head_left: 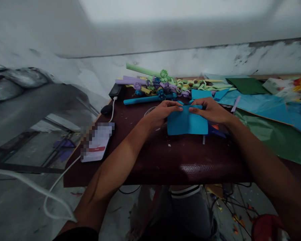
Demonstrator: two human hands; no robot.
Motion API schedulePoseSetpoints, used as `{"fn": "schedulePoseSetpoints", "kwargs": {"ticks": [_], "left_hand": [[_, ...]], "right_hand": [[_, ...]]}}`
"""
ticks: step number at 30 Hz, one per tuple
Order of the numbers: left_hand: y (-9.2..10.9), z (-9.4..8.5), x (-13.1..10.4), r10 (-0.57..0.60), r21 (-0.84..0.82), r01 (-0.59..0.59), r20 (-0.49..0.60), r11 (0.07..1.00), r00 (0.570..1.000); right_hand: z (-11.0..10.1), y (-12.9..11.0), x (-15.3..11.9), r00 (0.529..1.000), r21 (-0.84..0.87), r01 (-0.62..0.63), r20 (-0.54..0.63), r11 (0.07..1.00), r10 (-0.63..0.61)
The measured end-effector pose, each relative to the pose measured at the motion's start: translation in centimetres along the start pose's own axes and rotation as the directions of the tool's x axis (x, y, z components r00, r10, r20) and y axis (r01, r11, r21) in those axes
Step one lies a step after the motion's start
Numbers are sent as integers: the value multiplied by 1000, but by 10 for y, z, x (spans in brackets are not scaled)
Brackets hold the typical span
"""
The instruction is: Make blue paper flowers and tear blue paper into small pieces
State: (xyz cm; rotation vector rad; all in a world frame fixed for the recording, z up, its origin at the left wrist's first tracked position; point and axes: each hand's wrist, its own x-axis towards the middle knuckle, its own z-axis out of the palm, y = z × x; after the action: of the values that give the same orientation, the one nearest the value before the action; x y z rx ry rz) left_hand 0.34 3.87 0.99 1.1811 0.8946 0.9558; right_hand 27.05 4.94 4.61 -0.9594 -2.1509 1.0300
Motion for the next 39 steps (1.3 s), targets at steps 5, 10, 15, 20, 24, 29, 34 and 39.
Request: {"fn": "schedulePoseSetpoints", "kwargs": {"ticks": [5, 10, 15, 20, 24, 29, 34, 39], "left_hand": [[-2, 3, -2, 54, 36, -53, -30, 998, 998], [-1, 6, -4, 270, 326, -247, -26, 913, 963], [0, 11, -2, 393, 467, -340, -16, 816, 920], [-1, 18, 0, 411, 472, -338, -56, 814, 910], [-3, 20, 2, 426, 483, -337, -85, 808, 901], [-8, 19, 6, 452, 493, -365, -64, 790, 890], [-9, 21, 8, 486, 522, -380, -77, 763, 871], [-9, 26, 6, 454, 438, -356, -140, 825, 880]], "right_hand": [[2, 5, 3, 998, 8, 50, -36, 999, -50], [6, 9, 7, 987, -115, 131, -79, 985, -141], [10, 7, 8, 982, -168, 143, -103, 975, -161], [12, 10, 10, 970, -222, 160, -147, 962, -195], [12, 10, 12, 960, -248, 179, -167, 952, -224], [12, 11, 13, 958, -272, 189, -160, 944, -238], [12, 16, 14, 954, -367, 202, -137, 908, -267], [14, 16, 15, 945, -401, 242, -108, 883, -308]]}}
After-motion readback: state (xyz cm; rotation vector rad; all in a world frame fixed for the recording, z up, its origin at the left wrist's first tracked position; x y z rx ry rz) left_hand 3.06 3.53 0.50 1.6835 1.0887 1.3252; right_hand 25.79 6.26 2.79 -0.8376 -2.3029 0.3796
